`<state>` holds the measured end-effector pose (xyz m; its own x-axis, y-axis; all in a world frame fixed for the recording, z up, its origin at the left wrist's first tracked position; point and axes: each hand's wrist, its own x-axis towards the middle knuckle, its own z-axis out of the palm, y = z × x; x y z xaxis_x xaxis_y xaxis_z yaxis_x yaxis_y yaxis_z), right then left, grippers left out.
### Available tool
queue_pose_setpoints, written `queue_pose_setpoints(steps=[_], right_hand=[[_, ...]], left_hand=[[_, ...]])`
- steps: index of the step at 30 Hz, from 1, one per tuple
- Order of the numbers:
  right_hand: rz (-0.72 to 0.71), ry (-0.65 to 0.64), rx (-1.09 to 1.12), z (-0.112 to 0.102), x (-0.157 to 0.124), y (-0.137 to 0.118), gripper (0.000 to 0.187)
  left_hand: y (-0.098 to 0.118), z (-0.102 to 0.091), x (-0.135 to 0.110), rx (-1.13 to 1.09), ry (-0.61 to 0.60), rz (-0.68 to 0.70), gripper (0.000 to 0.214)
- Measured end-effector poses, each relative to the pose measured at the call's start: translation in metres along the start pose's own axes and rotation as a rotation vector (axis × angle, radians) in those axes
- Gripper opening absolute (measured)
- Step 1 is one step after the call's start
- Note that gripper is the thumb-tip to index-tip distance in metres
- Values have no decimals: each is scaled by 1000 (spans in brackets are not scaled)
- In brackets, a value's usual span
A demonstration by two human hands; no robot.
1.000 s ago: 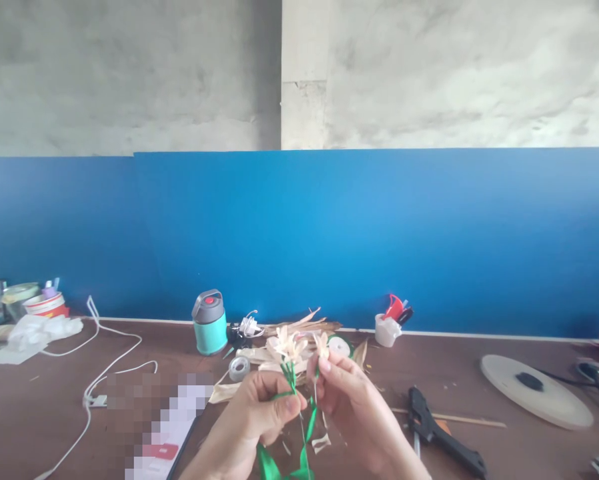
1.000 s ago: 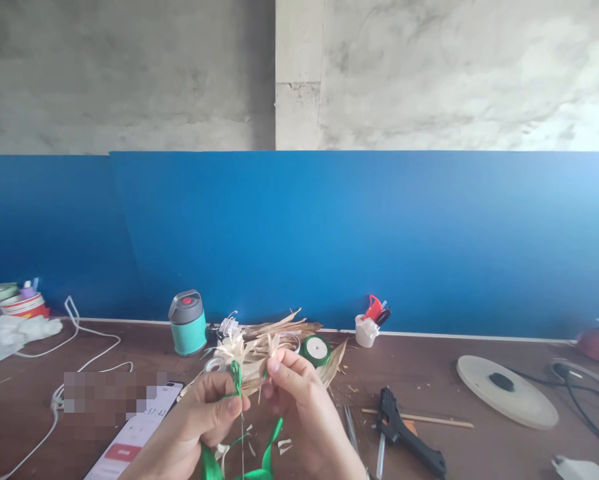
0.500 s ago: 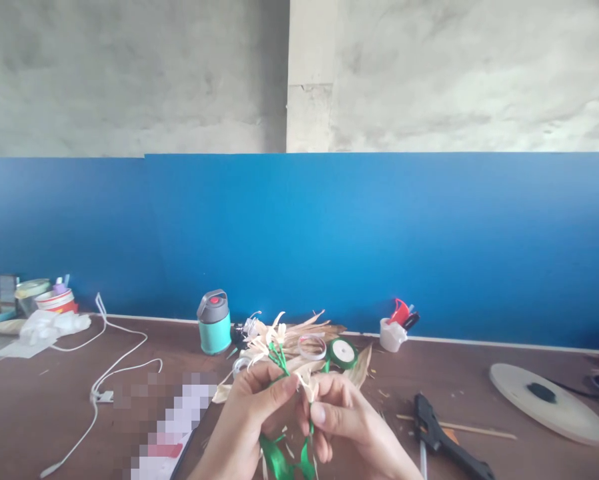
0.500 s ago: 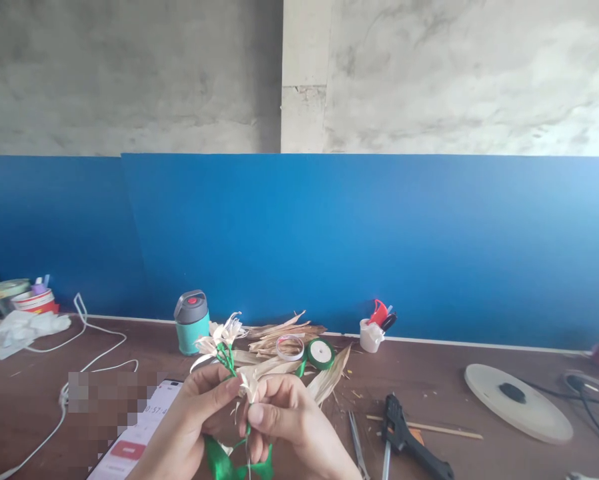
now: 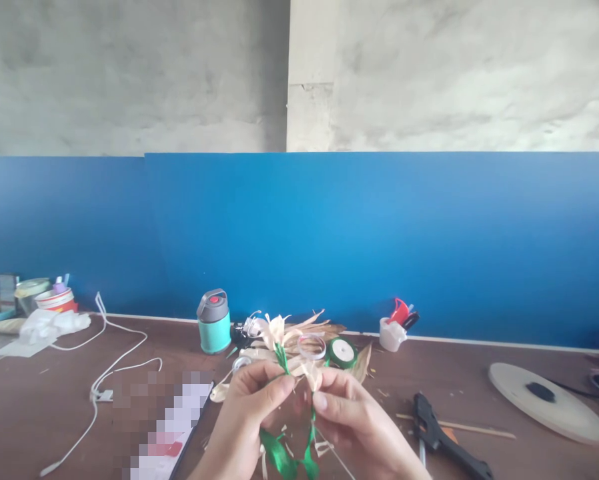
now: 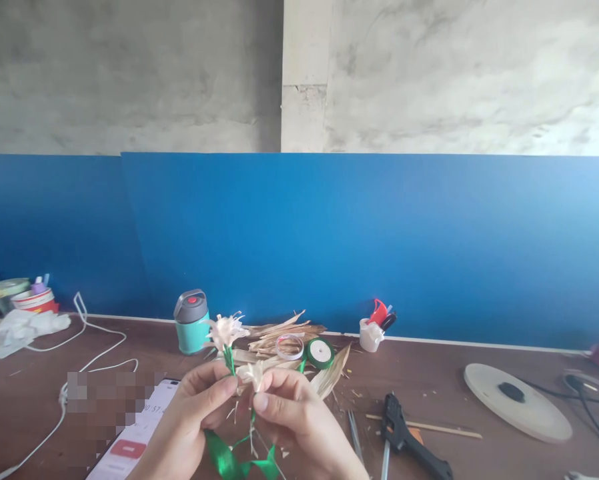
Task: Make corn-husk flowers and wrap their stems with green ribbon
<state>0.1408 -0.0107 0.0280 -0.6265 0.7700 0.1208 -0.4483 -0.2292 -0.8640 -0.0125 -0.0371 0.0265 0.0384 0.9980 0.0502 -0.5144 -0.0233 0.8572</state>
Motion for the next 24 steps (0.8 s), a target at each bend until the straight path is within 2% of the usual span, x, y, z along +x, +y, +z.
queue_pose_setpoints(steps=[3, 6, 16, 24], right_hand=[[-67, 206, 3, 1, -2, -4, 26], [-106, 329, -12, 3, -1, -4, 28], [-109, 283, 5, 5, 3, 2, 27], [-121, 351, 47, 10, 5, 7, 30]], left_hand=[[-1, -3, 2, 57, 70, 3, 33], [-1, -2, 3, 83, 18, -53, 36], [4, 13, -2, 99, 17, -166, 43], [-1, 8, 0, 109, 13, -164, 40]])
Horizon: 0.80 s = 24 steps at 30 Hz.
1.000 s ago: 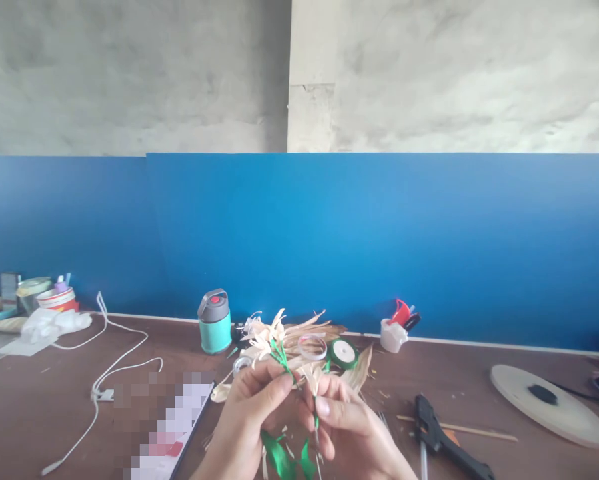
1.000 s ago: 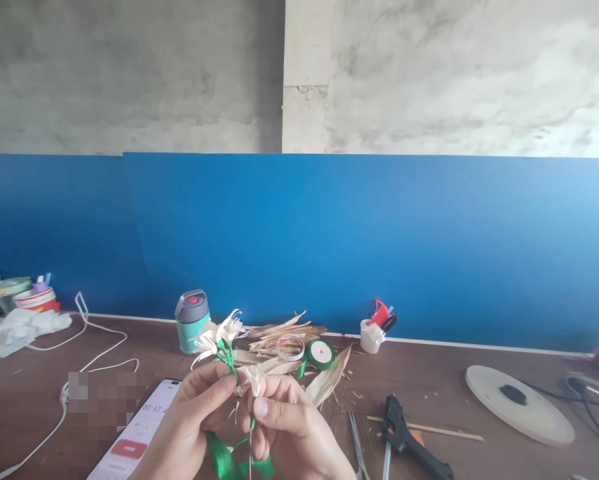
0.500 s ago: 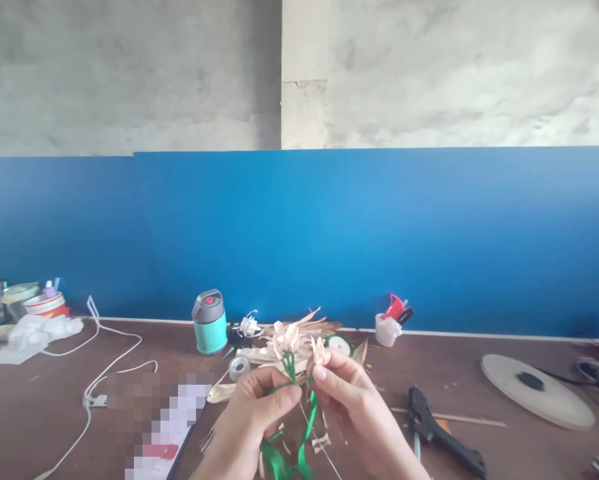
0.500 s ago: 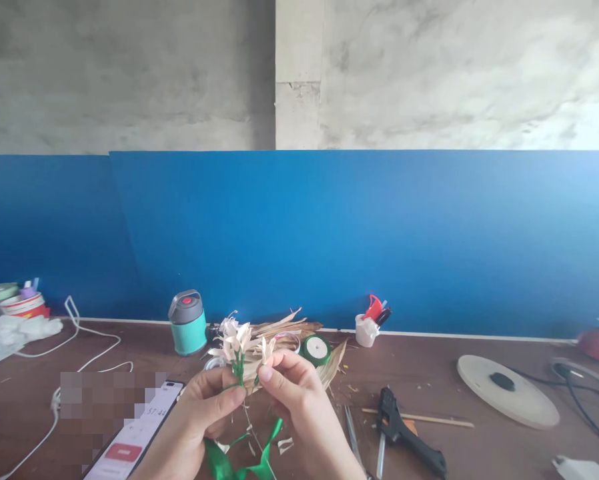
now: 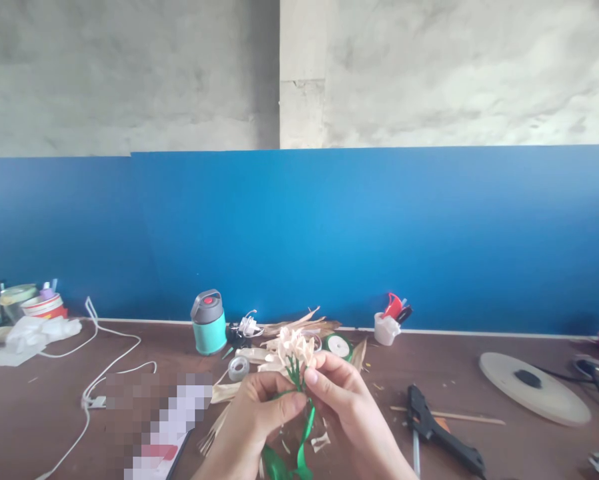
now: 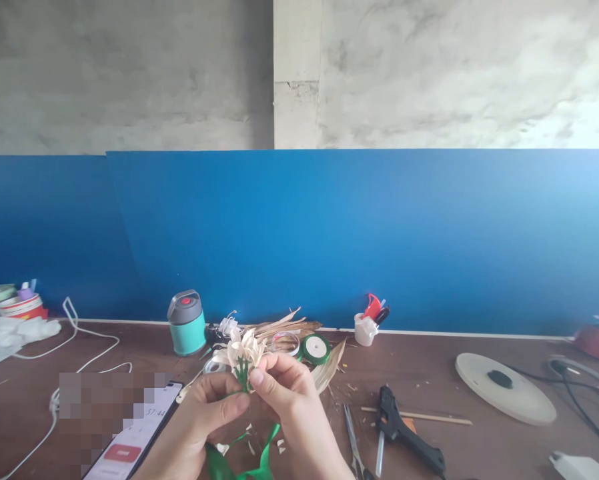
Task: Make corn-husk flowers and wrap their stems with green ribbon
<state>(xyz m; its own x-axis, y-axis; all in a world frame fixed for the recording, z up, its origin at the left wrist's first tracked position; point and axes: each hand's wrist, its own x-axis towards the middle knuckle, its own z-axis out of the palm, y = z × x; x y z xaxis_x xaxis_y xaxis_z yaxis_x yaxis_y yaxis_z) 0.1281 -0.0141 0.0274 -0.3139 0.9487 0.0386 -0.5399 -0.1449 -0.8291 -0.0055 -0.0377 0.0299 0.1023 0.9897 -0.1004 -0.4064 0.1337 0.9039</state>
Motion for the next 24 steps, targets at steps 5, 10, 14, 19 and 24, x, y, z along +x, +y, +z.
queue_pose_setpoints(steps=[5, 10, 14, 19, 24], right_hand=[[-26, 27, 58, 7, -3, 3, 30], [-39, 81, 199, 18, -7, 4, 32], [-51, 69, 206, 19, -8, 2, 33], [-14, 50, 156, 17, -9, 0, 33], [-34, 59, 159, 19, -10, -1, 32]], left_hand=[[-9, -8, 6, 3, -8, 29, 39], [-9, -7, 4, -64, -1, 24, 32], [-2, -1, -1, -78, -31, 31, 30], [1, 0, -1, -132, -42, 39, 33], [2, -2, 0, -110, -27, 39, 38]])
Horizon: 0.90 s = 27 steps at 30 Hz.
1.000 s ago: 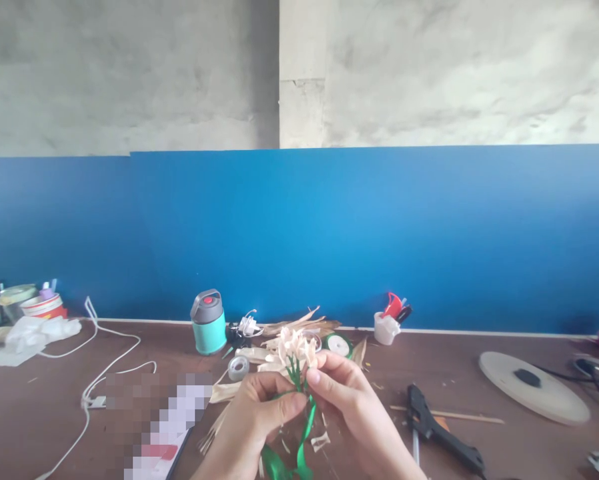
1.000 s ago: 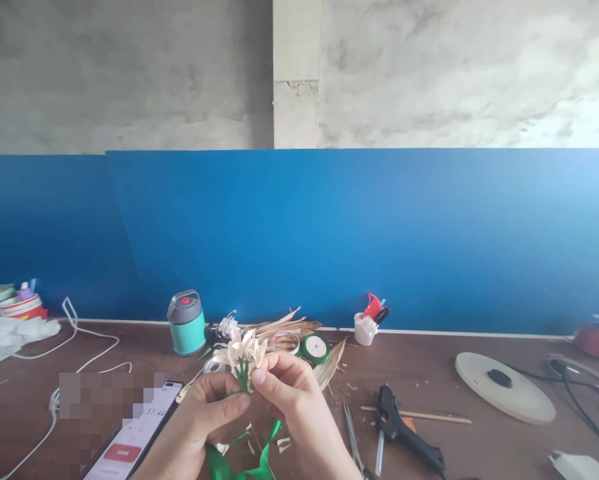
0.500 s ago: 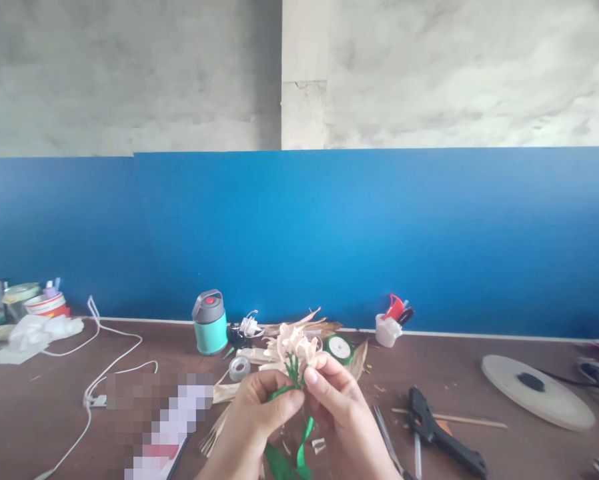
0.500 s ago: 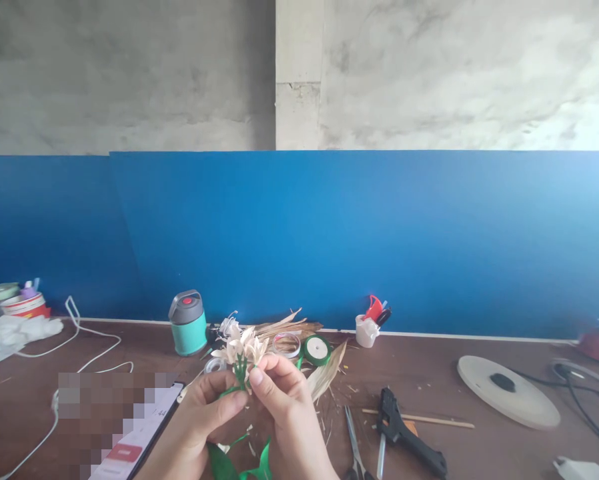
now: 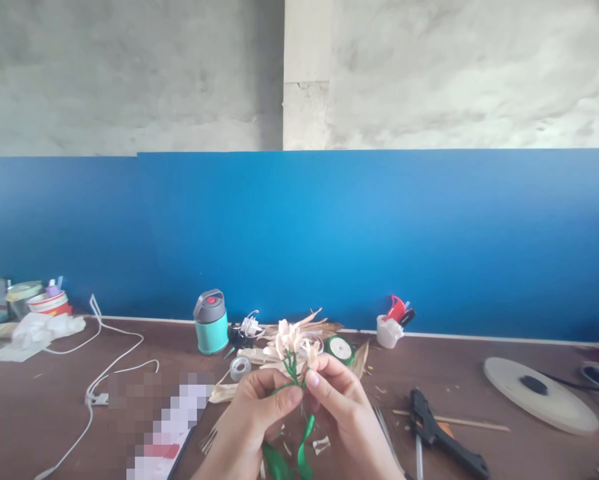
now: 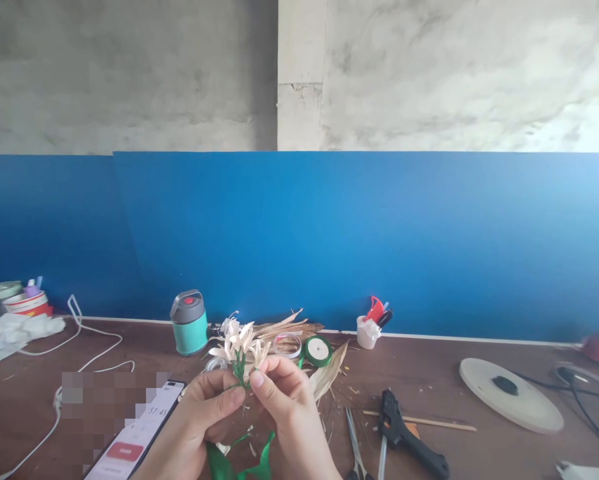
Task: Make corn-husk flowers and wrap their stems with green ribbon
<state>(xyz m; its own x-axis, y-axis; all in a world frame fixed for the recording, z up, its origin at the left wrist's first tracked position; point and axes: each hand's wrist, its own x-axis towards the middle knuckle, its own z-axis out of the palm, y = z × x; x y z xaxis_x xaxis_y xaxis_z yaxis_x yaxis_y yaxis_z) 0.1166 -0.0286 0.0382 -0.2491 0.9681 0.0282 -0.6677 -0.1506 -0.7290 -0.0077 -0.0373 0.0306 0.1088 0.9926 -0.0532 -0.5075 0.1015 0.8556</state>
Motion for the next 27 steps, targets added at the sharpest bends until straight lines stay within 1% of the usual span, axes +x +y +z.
queue_pose_setpoints(steps=[3, 8, 10, 12, 14, 16, 18, 20, 23, 27], right_hand=[[-31, 5, -18, 1, 0, 2, 31], [-55, 16, -50, -1, 0, 7, 27], [-54, 2, -66, -2, 0, 7, 27], [-47, -42, -93, -4, 1, 5, 29], [-5, -116, -150, -7, 4, 1, 31], [87, -210, -227, -12, 7, -2, 33], [202, -294, -264, -16, 10, -4, 34], [287, -351, -241, -20, 13, -2, 33], [327, -368, -200, -23, 16, 2, 29], [312, -356, -172, -24, 17, 7, 26]], left_hand=[[-1, -2, 1, 36, -15, -3, 38], [-6, -5, 0, 80, -73, 20, 33], [-5, -3, -1, 85, -81, 41, 33], [-3, -2, -3, 106, -69, 77, 32], [0, -2, -4, 133, -42, 115, 30], [2, -3, -3, 150, -30, 140, 31], [1, -6, -2, 160, -35, 132, 32], [0, -8, 0, 171, -47, 110, 32], [-2, -9, -1, 185, -44, 87, 31], [0, -7, -3, 193, -45, 81, 30]])
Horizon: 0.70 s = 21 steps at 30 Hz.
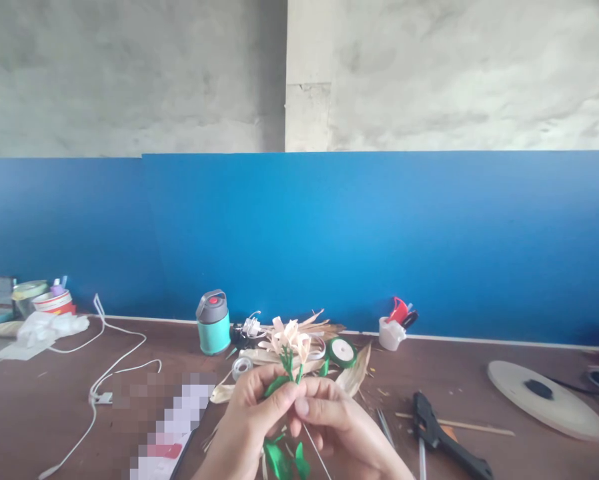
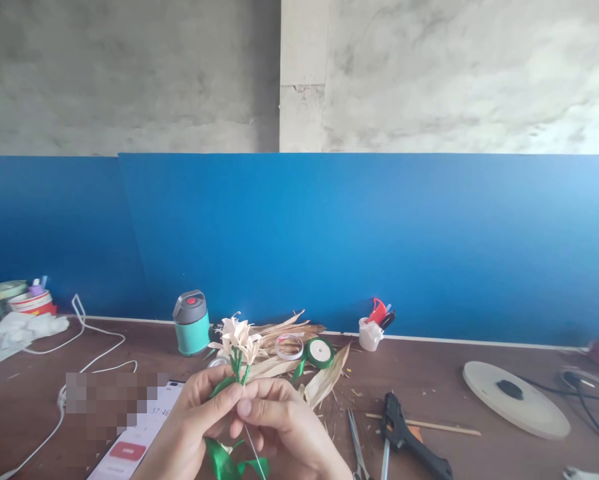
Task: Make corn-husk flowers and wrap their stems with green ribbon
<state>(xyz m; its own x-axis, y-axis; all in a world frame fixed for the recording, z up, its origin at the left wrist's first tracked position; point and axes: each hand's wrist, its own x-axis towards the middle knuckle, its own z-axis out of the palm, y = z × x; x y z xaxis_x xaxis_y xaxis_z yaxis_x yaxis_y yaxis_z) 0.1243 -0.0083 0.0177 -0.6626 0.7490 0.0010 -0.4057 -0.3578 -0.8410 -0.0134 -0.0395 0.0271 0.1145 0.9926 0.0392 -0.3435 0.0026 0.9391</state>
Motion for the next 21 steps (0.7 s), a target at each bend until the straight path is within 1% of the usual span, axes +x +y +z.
queue_pose_setpoints(steps=[3, 6, 11, 14, 15, 17, 19, 21], right_hand=[[-50, 32, 5, 3, -1, 0, 25], [-92, 51, -8, 7, -5, -3, 27], [-97, 48, 16, 10, -7, -6, 29], [-97, 49, 54, 8, -6, -4, 30], [-94, 49, 58, 8, -6, -4, 30], [-90, 52, 51, 7, -6, -3, 31], [-94, 46, 24, 8, -7, -4, 32], [-102, 43, -8, 9, -8, -5, 34]], left_hand=[[2, 2, -1, 5, -8, -7, 31], [5, 3, -1, -32, 2, -10, 31], [10, 2, -1, -122, -9, -18, 31], [6, 3, 2, -144, 8, -13, 32], [4, 4, 2, -157, -5, -8, 33], [-1, 5, 4, -171, -6, 9, 28], [-2, 4, 5, -155, -55, 13, 29], [0, 1, 4, -45, -70, 69, 30]])
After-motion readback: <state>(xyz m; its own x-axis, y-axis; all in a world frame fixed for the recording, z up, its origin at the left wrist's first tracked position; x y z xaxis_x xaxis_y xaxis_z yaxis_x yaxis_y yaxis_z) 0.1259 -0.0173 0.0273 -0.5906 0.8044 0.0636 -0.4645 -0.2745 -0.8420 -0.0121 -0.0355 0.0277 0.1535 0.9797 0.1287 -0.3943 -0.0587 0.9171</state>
